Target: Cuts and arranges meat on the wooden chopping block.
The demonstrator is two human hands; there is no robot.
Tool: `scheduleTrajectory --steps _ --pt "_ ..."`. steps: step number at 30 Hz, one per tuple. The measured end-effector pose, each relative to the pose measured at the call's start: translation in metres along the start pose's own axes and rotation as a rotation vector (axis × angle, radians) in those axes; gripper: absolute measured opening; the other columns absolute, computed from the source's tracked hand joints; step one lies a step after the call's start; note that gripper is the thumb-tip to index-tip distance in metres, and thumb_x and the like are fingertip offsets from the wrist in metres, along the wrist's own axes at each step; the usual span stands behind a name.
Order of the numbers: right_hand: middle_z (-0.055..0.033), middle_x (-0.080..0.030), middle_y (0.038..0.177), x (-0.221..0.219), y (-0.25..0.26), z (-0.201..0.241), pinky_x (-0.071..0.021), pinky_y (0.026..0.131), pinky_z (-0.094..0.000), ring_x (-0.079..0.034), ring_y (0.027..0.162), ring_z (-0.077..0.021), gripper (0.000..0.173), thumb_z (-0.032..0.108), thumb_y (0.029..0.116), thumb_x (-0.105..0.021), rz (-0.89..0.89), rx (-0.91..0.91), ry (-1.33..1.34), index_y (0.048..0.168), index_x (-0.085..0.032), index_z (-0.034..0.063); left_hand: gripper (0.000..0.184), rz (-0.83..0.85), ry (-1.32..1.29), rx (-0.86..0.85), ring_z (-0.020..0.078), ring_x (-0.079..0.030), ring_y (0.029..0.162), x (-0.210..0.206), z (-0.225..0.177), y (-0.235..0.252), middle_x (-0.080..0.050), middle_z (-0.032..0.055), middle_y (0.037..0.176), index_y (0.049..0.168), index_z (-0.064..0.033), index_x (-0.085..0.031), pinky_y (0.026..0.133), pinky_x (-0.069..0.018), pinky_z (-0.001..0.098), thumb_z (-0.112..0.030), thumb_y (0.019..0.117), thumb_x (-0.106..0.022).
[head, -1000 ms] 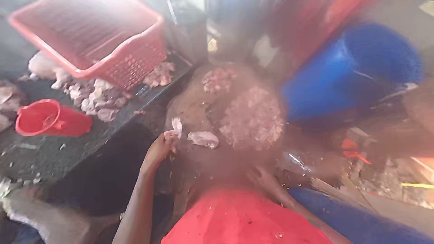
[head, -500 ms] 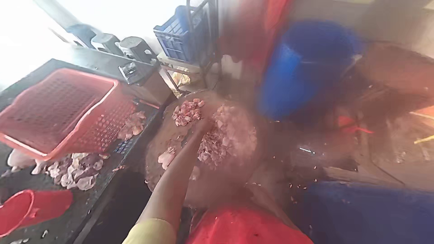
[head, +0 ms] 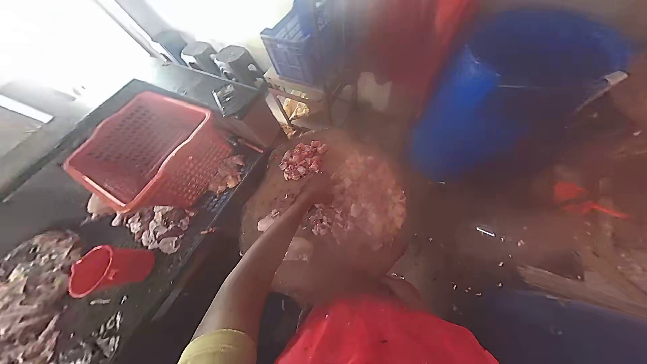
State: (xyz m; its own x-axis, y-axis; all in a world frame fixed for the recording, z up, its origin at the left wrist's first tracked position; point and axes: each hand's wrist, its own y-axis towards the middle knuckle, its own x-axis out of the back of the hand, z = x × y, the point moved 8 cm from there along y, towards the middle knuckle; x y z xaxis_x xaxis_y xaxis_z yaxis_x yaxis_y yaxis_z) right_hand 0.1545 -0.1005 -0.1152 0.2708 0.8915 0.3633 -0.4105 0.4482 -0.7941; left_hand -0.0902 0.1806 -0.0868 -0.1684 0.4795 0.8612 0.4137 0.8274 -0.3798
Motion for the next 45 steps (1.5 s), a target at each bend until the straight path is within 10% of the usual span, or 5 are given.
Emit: scheduleTrajectory --steps 13,19,25,29,45 --pt "-0.0153 -0.07 0.125 -0.019 0.037 -0.036 -0.0496 0.102 -0.0596 -0.066 0.119 -0.0349 0.038 0.029 0.0994 -0.063 -0.123 0.029 -0.158 0.136 -0.064 0.0179 0.051 -0.504 -0.668 0.113 0.0271 -0.07 0.101 0.003 0.007 -0.035 -0.07 0.0135 0.115 0.134 -0.0113 -0.057 0.09 -0.0582 0.0516 -0.03 0.0912 -0.076" --pt "-0.0208 -0.069 0.125 -0.025 0.032 -0.029 -0.0479 0.102 -0.0609 -0.065 0.119 -0.039 0.041 0.028 0.101 -0.061 -0.144 -0.007 -0.095 0.139 -0.061 0.0129 0.05 -0.697 -1.239 0.337 0.0212 -0.068 0.103 -0.017 0.071 -0.235 -0.066 0.0128 0.122 0.138 -0.0075 -0.049 0.089 -0.0581 0.0415 -0.025 0.095 -0.069" --pt "-0.0196 -0.071 0.118 -0.031 0.042 -0.036 -0.0499 0.101 -0.0578 -0.068 0.113 -0.0355 0.037 0.035 0.105 -0.057 -0.182 0.002 -0.049 0.133 -0.065 0.011 0.044 0.043 -0.955 0.82 0.0264 -0.067 0.084 -0.213 0.126 -0.412 -0.069 0.0176 0.105 0.133 -0.0017 -0.057 0.078 -0.0565 0.0463 -0.021 0.0968 -0.07" --pt "-0.0191 -0.07 0.121 -0.028 0.045 -0.035 -0.049 0.101 -0.061 -0.066 0.116 -0.0375 0.035 0.028 0.1025 -0.06 -0.153 -0.017 -0.188 0.134 -0.066 0.0145 0.068 -0.653 -0.932 1.128 0.0328 -0.068 0.101 -0.203 0.182 -0.465 -0.065 0.024 0.124 0.154 -0.0029 -0.035 0.087 -0.0569 0.0522 -0.025 0.0982 -0.067" --pt "-0.0195 -0.068 0.112 -0.002 0.05 0.095 -0.053 0.094 -0.053 -0.067 0.101 -0.0308 0.048 0.042 0.108 -0.048 -0.289 0.089 0.072 0.137 -0.057 0.0041 0.037 -0.462 -0.415 0.818 0.0464 -0.067 0.107 -0.067 0.172 -0.252 -0.07 0.0231 0.118 0.132 -0.0137 -0.066 0.089 -0.0505 0.0693 -0.036 0.1077 -0.048"
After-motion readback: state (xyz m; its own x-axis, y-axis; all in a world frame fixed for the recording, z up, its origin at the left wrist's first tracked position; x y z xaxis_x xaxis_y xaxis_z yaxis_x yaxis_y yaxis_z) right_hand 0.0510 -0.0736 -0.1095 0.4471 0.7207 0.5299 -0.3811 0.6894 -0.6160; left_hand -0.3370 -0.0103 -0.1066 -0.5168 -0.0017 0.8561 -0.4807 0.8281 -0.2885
